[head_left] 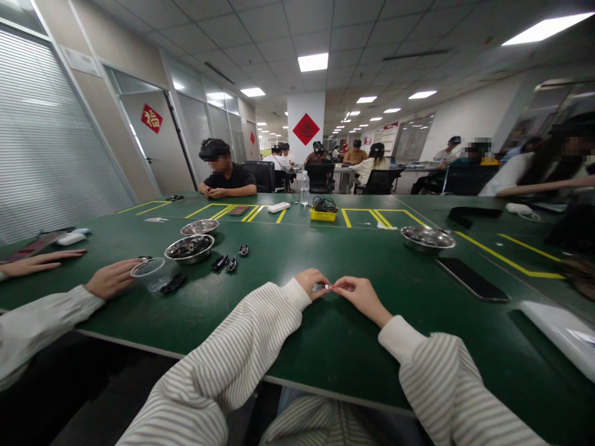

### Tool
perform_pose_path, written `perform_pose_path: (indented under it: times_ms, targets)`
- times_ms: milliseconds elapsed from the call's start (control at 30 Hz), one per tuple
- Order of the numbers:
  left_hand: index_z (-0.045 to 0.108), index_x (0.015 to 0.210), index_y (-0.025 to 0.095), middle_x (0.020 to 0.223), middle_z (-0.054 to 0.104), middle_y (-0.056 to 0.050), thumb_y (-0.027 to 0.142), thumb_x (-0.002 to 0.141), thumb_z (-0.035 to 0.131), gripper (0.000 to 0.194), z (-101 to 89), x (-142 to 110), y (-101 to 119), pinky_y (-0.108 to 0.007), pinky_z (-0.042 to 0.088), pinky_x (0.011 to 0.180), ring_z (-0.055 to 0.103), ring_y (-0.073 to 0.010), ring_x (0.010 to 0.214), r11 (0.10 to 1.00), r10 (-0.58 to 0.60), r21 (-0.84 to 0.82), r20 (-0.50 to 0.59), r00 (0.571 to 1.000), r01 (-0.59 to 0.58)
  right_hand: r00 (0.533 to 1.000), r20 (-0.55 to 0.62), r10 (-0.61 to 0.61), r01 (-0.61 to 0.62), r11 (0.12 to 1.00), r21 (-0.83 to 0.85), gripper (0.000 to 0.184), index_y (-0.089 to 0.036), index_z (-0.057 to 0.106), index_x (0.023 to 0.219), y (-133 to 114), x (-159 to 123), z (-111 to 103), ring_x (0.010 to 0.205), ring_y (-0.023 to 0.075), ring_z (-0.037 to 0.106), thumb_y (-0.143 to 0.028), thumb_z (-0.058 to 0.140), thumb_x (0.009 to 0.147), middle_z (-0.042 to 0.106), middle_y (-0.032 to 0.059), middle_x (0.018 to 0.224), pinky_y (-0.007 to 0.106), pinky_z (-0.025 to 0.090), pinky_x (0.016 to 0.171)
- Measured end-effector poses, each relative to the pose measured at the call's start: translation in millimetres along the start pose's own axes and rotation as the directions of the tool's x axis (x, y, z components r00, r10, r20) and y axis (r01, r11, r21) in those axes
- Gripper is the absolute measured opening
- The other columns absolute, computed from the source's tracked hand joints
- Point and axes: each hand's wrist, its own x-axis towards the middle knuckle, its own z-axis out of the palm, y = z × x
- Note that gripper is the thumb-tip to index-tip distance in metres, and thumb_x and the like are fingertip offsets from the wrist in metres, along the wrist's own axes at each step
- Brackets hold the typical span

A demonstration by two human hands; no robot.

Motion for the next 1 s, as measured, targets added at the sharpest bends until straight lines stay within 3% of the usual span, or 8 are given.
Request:
perform_pose_path:
  times_ms: [233, 400, 600, 733, 867, 933, 1000]
  targets:
    - [0.053, 0.098, 0.018, 0.078, 0.054, -0.002, 0.029, 0.074, 0.048, 0.027, 0.2, -2, -1, -0.019, 0.041, 0.065, 0.050, -0.0091, 0.069, 1.000, -0.001, 0.006, -0.007, 1.000, 0.001, 0.998, 0.041, -0.058, 0.063, 0.990, -0.129, 0.019, -0.017, 0.066, 0.076, -1, -1, -1, 0.059, 0.0135, 0.057, -0.027, 0.052, 0.068, 0.066, 0.0036, 0.072, 0.022, 0.043, 0.056]
    - [0.057, 0.090, 0.021, 0.078, 0.053, -0.001, 0.028, 0.075, 0.045, 0.020, -0.1, -3, 0, -0.018, 0.040, 0.062, 0.051, -0.0087, 0.068, 0.995, 0.003, 0.102, 0.068, 0.998, -0.010, 0.993, 0.107, -0.058, 0.075, 0.984, -0.163, 0.022, -0.016, 0.065, 0.081, 0, -1, -1, 0.056, 0.0111, 0.053, -0.027, 0.050, 0.069, 0.064, 0.0033, 0.071, 0.021, 0.040, 0.052]
    - [0.057, 0.088, 0.023, 0.081, 0.055, -0.002, 0.029, 0.074, 0.044, 0.020, -14.6, 2, -14, -0.021, 0.039, 0.062, 0.051, -0.0130, 0.074, 0.922, -0.217, 0.342, 0.069, 0.974, 0.181, 0.988, 0.149, -0.034, 0.060, 0.982, -0.180, 0.028, -0.016, 0.062, 0.092, -1, -1, 0, 0.052, 0.0094, 0.049, -0.025, 0.048, 0.069, 0.063, 0.0028, 0.071, 0.020, 0.038, 0.050]
    - [0.057, 0.087, 0.021, 0.083, 0.054, -0.003, 0.028, 0.074, 0.044, 0.020, -37.9, -1, -48, -0.023, 0.039, 0.064, 0.051, -0.0156, 0.080, 0.782, -0.450, 0.475, -0.018, 0.893, 0.404, 0.990, 0.140, -0.016, 0.039, 0.986, -0.165, 0.028, -0.016, 0.062, 0.092, 1, -1, 0, 0.054, 0.0102, 0.050, -0.024, 0.047, 0.070, 0.063, 0.0033, 0.071, 0.020, 0.039, 0.052]
    - [0.056, 0.092, 0.024, 0.088, 0.053, -0.004, 0.031, 0.076, 0.041, 0.023, -55.3, -10, -82, -0.024, 0.038, 0.066, 0.050, -0.0166, 0.084, 0.613, -0.663, 0.491, -0.107, 0.741, 0.619, 0.989, 0.149, -0.011, 0.035, 0.987, -0.156, 0.027, -0.016, 0.062, 0.091, 1, -1, 0, 0.056, 0.0104, 0.052, -0.023, 0.047, 0.070, 0.063, 0.0031, 0.071, 0.021, 0.039, 0.054]
    - [0.056, 0.093, 0.026, 0.091, 0.052, -0.004, 0.031, 0.076, 0.041, 0.023, -58.4, -13, -93, -0.024, 0.039, 0.066, 0.049, -0.0174, 0.087, 0.558, -0.733, 0.486, -0.093, 0.674, 0.673, 0.989, 0.149, -0.011, 0.033, 0.989, -0.147, 0.027, -0.015, 0.062, 0.091, 2, -1, 0, 0.056, 0.0105, 0.052, -0.023, 0.046, 0.070, 0.063, 0.0030, 0.071, 0.021, 0.039, 0.054]
    - [0.056, 0.093, 0.028, 0.094, 0.051, -0.004, 0.031, 0.076, 0.041, 0.023, -58.8, -14, -98, -0.025, 0.039, 0.067, 0.048, -0.0183, 0.090, 0.538, -0.761, 0.489, -0.068, 0.645, 0.687, 0.989, 0.147, -0.012, 0.033, 0.989, -0.141, 0.027, -0.015, 0.061, 0.091, 2, -1, 1, 0.057, 0.0105, 0.052, -0.022, 0.046, 0.070, 0.063, 0.0029, 0.071, 0.021, 0.039, 0.054]
